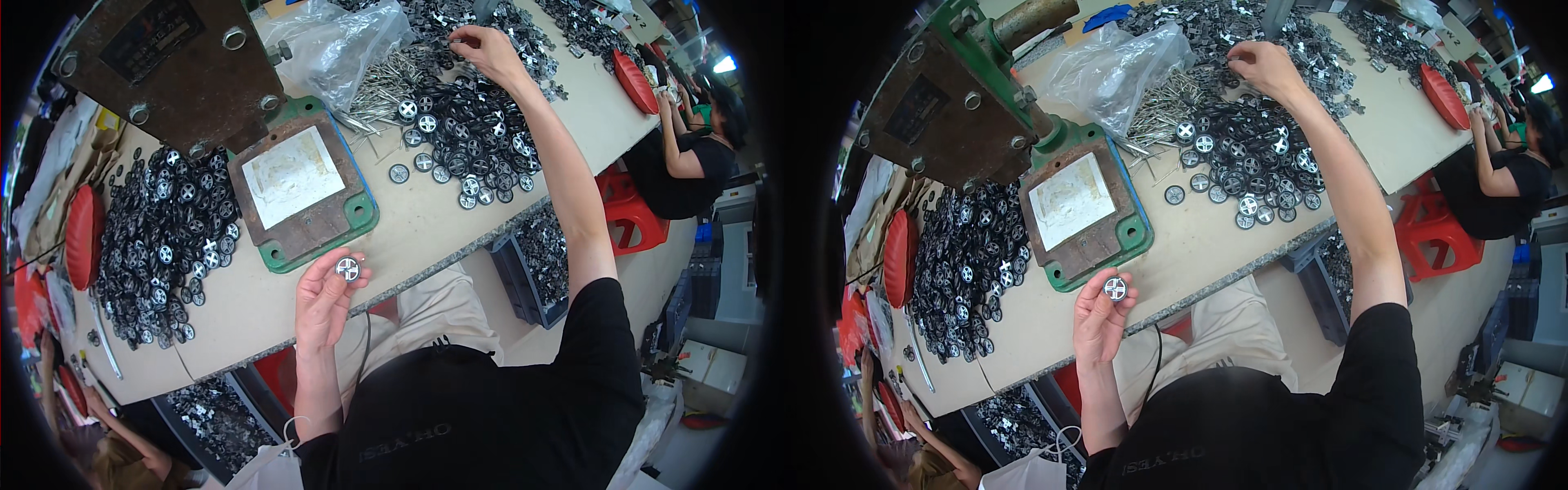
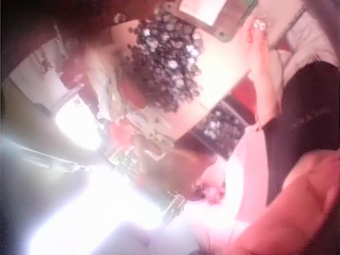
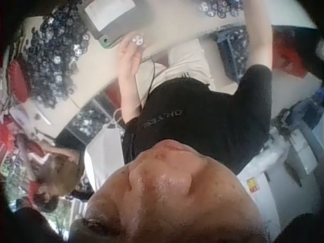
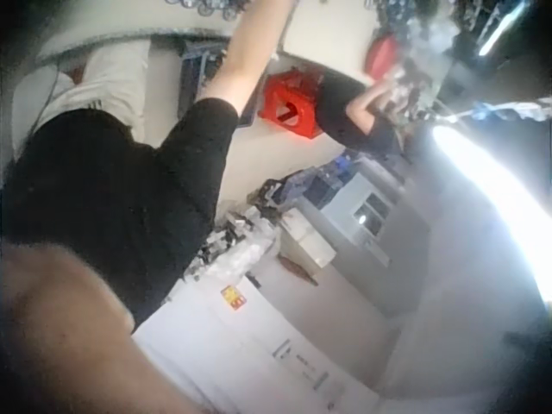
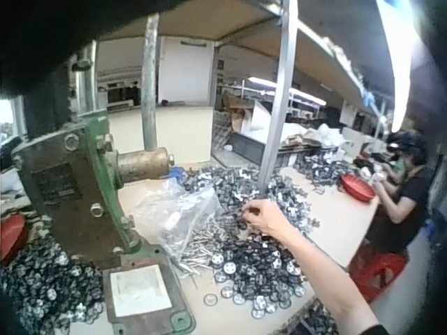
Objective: The person assembles small plastic and metal components into assembled parts using a manual press machine.
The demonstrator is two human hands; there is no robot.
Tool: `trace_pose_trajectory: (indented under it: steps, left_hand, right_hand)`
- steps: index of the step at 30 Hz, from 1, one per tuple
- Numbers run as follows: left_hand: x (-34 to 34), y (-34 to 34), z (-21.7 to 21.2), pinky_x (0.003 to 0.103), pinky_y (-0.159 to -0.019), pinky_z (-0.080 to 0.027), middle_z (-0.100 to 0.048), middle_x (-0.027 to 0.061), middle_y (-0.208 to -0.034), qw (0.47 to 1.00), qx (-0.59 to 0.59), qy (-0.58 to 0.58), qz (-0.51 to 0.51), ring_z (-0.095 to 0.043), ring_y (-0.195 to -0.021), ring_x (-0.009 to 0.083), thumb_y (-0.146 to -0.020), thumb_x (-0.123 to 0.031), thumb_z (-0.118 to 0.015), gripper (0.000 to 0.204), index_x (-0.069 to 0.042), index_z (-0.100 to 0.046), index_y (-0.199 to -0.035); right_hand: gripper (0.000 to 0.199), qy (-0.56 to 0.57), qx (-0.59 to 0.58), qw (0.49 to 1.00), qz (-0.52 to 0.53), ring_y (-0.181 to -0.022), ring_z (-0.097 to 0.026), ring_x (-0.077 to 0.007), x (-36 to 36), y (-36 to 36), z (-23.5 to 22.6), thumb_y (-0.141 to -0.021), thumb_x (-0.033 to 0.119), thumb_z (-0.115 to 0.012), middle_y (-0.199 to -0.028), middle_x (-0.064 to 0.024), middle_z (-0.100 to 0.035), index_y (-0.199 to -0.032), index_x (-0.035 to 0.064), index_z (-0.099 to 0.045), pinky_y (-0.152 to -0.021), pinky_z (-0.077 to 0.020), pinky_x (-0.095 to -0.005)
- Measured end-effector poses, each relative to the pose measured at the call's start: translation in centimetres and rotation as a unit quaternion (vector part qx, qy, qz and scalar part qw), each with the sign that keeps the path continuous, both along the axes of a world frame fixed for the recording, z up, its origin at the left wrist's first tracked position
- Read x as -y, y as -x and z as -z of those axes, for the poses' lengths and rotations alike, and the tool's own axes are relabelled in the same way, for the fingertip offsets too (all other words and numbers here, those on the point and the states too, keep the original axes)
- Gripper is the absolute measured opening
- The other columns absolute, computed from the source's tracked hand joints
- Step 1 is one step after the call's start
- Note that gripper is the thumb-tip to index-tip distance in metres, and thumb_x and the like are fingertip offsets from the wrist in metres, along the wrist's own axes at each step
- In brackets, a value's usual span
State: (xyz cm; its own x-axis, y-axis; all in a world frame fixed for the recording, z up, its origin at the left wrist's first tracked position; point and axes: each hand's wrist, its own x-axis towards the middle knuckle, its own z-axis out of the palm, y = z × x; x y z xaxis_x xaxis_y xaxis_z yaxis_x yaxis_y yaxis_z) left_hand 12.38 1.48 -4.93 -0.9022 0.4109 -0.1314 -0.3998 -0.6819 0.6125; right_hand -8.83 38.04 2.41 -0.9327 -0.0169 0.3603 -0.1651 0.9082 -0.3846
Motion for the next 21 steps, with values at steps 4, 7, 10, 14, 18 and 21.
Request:
trace_pose_trajectory:
  steps: [4,7,10,14,18,21]
  left_hand:
    - [-0.3,-0.1,-0.2,0.031,-0.081,-0.051,-0.058,0.0187,-0.11,1.0,0.012,0.011,-0.008,-0.062,-0.093,0.024,-0.087,-0.004,-0.054,0.032,0.003,-0.05,-0.119]
    - [-0.3,0.0,-0.4,0.03,-0.081,-0.051,-0.059,0.0175,-0.11,0.999,0.023,0.013,-0.018,-0.062,-0.092,0.0235,-0.088,-0.004,-0.054,0.032,0.002,-0.05,-0.119]
    - [-0.4,0.1,-0.4,0.03,-0.081,-0.051,-0.059,0.0166,-0.109,1.0,0.022,0.011,-0.018,-0.062,-0.092,0.0232,-0.088,-0.004,-0.053,0.031,0.002,-0.051,-0.118]
    - [-1.0,0.2,-0.8,0.03,-0.08,-0.051,-0.06,0.0156,-0.108,0.998,0.021,0.048,-0.034,-0.062,-0.091,0.0223,-0.088,-0.003,-0.054,0.03,0.002,-0.052,-0.117]
    - [-1.4,0.1,-1.1,0.03,-0.079,-0.051,-0.062,0.0134,-0.104,0.996,0.018,0.067,-0.061,-0.062,-0.089,0.0213,-0.086,-0.003,-0.058,0.03,0.002,-0.053,-0.114]
    - [-1.5,0.0,-1.3,0.029,-0.078,-0.051,-0.063,0.0118,-0.101,0.994,0.024,0.079,-0.066,-0.062,-0.088,0.0207,-0.084,-0.002,-0.059,0.03,0.002,-0.054,-0.113]
  right_hand:
    - [0.029,0.327,0.107,0.938,-0.046,-0.063,-0.048,-0.0055,4.0,-6.3,-1.6,-0.084,0.018,-0.06,-0.076,0.0003,-0.06,-0.108,0.0015,-0.059,-0.057,-0.0396,-0.0201]
    - [0.027,0.453,0.201,0.861,-0.114,-0.062,-0.05,-0.0045,7.9,-11.1,-1.0,-0.085,0.013,-0.059,-0.073,-0.0005,-0.057,-0.108,-0.0014,-0.057,-0.053,-0.0403,-0.017]
    - [0.027,0.526,0.269,0.798,-0.12,-0.061,-0.053,-0.0055,10.3,-14.5,0.6,-0.085,0.011,-0.06,-0.075,-0.0016,-0.057,-0.108,-0.001,-0.055,-0.051,-0.0424,-0.018]
    - [0.031,0.635,0.262,0.714,-0.133,-0.064,-0.056,-0.0085,13.2,-17.3,2.2,-0.085,0.006,-0.058,-0.076,-0.0031,-0.058,-0.114,-0.0016,-0.051,-0.052,-0.045,-0.0204]
    - [0.031,0.612,0.242,0.745,-0.113,-0.065,-0.058,-0.0112,15.1,-18.9,2.8,-0.086,0.002,-0.056,-0.078,-0.0082,-0.062,-0.116,-0.0048,-0.053,-0.057,-0.0478,-0.0225]
    - [0.028,0.614,0.222,0.748,-0.118,-0.065,-0.058,-0.0116,15.6,-19.3,2.9,-0.086,0.001,-0.056,-0.078,-0.0096,-0.063,-0.114,-0.0056,-0.056,-0.058,-0.0484,-0.0227]
